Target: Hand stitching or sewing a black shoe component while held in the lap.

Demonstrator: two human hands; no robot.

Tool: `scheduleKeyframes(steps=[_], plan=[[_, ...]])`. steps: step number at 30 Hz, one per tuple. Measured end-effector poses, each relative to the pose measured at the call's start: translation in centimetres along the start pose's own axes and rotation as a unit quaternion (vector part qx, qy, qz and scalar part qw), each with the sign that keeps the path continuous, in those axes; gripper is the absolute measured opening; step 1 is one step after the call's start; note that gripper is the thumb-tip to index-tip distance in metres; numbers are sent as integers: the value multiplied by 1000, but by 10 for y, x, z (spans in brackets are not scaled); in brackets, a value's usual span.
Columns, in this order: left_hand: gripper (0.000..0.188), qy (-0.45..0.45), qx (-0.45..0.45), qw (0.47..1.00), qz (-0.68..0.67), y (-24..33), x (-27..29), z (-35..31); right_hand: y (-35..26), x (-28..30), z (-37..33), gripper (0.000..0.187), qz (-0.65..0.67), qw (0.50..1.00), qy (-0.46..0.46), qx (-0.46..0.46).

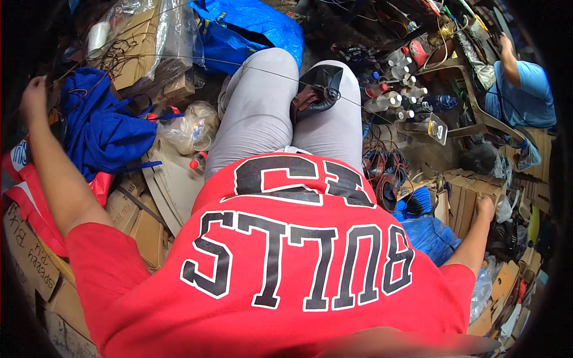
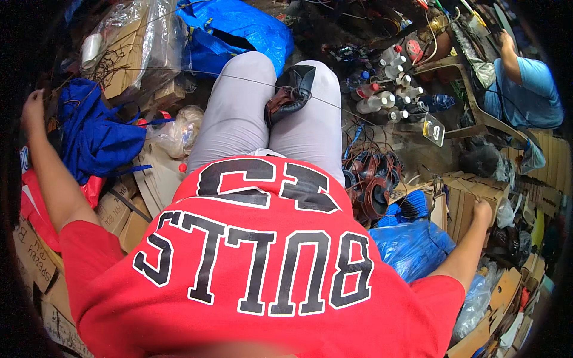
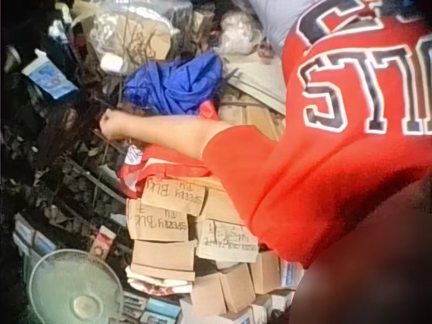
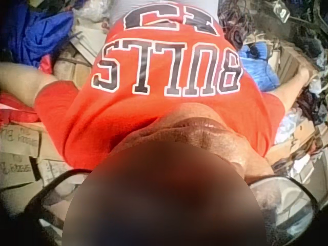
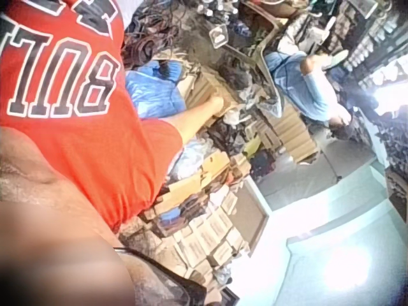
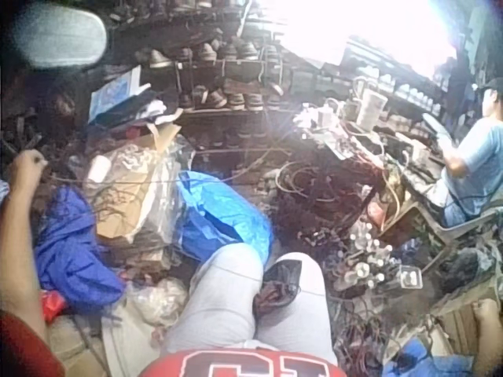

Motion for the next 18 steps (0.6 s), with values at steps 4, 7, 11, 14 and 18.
scheduleKeyframes(steps=[4, 7, 11, 14, 18], plan=[[37, -180, -81, 783, -590, 182, 3, -144, -188, 28, -48, 43, 388, 871, -39, 299], [37, -82, -403, 633, -656, 290, 72, -287, -326, 98, -129, 52, 588, 706, -130, 372], [35, -346, -341, 554, -677, 343, 107, -365, -412, 181, -211, 41, 672, 570, -277, 384], [23, -367, -333, 617, -612, 341, 107, -361, -420, 193, -211, 26, 678, 601, -279, 319], [29, -464, -291, 567, -615, 317, 65, -342, -402, 160, -175, 27, 730, 576, -275, 242]])
Point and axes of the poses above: each hand's wrist, its own z-axis towards the middle knuckle, its own x-axis out of the back of the hand, y = z × x, the point moved 6 cm from there along z, towards the middle knuckle, and after that the axes turned 13 degrees about y, right-handed, at the moved point
